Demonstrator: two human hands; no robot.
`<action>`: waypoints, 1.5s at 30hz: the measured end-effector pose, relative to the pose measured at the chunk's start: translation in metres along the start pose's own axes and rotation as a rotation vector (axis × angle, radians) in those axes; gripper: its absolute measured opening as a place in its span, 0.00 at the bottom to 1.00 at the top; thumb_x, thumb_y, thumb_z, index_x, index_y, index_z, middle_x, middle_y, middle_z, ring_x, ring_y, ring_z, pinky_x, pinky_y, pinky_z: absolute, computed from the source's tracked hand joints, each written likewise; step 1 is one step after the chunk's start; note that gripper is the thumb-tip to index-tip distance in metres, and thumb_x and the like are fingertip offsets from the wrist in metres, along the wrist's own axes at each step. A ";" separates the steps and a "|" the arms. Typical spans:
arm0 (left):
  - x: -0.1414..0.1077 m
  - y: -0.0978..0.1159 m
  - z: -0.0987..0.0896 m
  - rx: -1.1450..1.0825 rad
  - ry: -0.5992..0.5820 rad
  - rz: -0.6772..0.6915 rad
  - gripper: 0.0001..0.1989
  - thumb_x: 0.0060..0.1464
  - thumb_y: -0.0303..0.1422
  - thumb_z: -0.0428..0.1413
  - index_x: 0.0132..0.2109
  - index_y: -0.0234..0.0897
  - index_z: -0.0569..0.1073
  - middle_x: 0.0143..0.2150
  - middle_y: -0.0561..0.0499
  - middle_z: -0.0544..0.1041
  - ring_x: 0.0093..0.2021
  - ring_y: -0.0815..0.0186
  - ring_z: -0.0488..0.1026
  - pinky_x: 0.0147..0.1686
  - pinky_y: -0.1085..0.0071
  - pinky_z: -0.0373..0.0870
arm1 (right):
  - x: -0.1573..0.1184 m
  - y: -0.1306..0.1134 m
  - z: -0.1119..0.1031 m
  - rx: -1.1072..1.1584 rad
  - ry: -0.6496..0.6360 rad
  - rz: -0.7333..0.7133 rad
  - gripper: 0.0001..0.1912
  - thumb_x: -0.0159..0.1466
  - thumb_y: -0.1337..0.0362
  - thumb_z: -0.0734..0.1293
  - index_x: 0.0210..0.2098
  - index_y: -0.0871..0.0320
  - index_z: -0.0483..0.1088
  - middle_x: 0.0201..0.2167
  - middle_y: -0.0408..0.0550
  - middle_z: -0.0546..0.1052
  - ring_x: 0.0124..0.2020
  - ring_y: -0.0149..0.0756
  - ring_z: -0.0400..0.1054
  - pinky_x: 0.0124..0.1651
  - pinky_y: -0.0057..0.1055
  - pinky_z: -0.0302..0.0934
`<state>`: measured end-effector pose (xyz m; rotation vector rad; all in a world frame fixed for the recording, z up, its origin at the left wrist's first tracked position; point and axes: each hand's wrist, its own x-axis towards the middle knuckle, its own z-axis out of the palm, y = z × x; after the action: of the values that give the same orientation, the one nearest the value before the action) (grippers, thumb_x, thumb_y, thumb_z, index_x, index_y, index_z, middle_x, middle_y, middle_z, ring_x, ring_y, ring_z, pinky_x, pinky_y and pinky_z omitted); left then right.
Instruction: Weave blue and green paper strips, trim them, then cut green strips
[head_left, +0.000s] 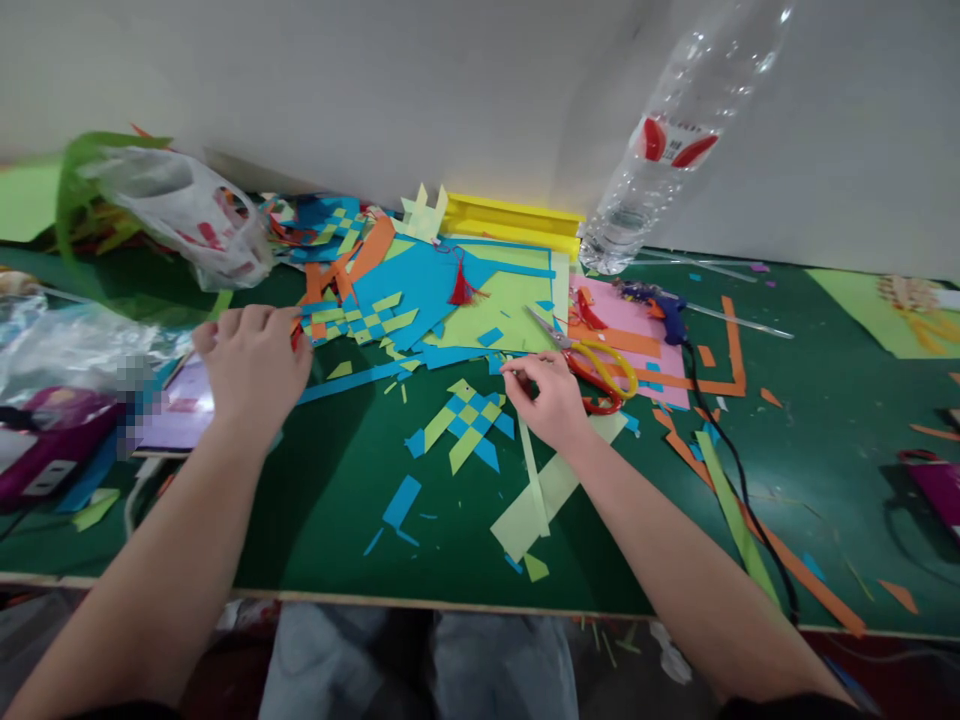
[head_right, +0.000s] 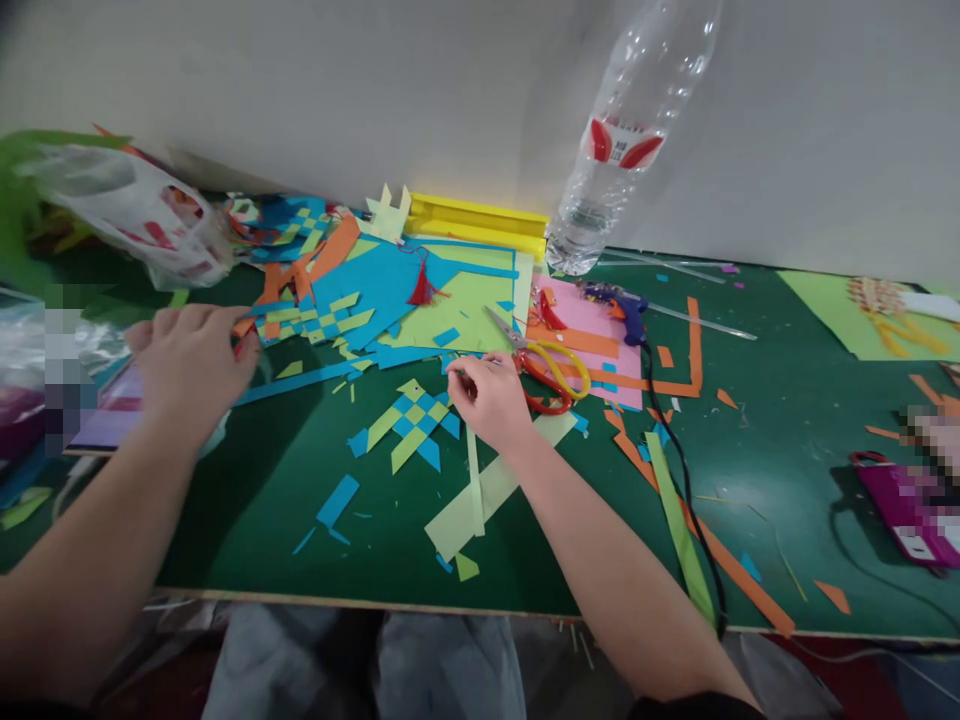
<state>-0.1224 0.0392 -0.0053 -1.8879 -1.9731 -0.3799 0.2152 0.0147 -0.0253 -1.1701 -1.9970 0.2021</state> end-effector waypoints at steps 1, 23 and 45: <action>0.000 0.003 0.002 -0.032 -0.024 0.052 0.23 0.64 0.41 0.42 0.56 0.35 0.72 0.54 0.38 0.74 0.57 0.47 0.65 0.54 0.50 0.57 | 0.000 0.000 0.000 0.000 -0.001 0.000 0.07 0.67 0.65 0.61 0.35 0.54 0.71 0.20 0.40 0.74 0.23 0.32 0.66 0.48 0.39 0.61; -0.005 0.005 0.004 -0.063 -0.159 0.172 0.22 0.64 0.43 0.46 0.55 0.37 0.74 0.64 0.38 0.66 0.65 0.44 0.57 0.58 0.47 0.56 | -0.001 0.000 0.001 0.001 -0.010 0.012 0.07 0.66 0.64 0.61 0.35 0.54 0.71 0.20 0.40 0.75 0.23 0.33 0.66 0.48 0.40 0.62; -0.002 0.000 0.001 -0.111 -0.172 0.145 0.17 0.62 0.43 0.48 0.47 0.42 0.78 0.58 0.43 0.71 0.63 0.45 0.59 0.55 0.46 0.62 | 0.001 -0.001 0.000 0.007 -0.015 0.032 0.07 0.66 0.64 0.61 0.34 0.54 0.71 0.21 0.40 0.76 0.24 0.33 0.67 0.47 0.40 0.62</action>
<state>-0.1226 0.0375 -0.0073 -2.1852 -1.9405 -0.3002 0.2144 0.0142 -0.0240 -1.1998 -1.9902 0.2352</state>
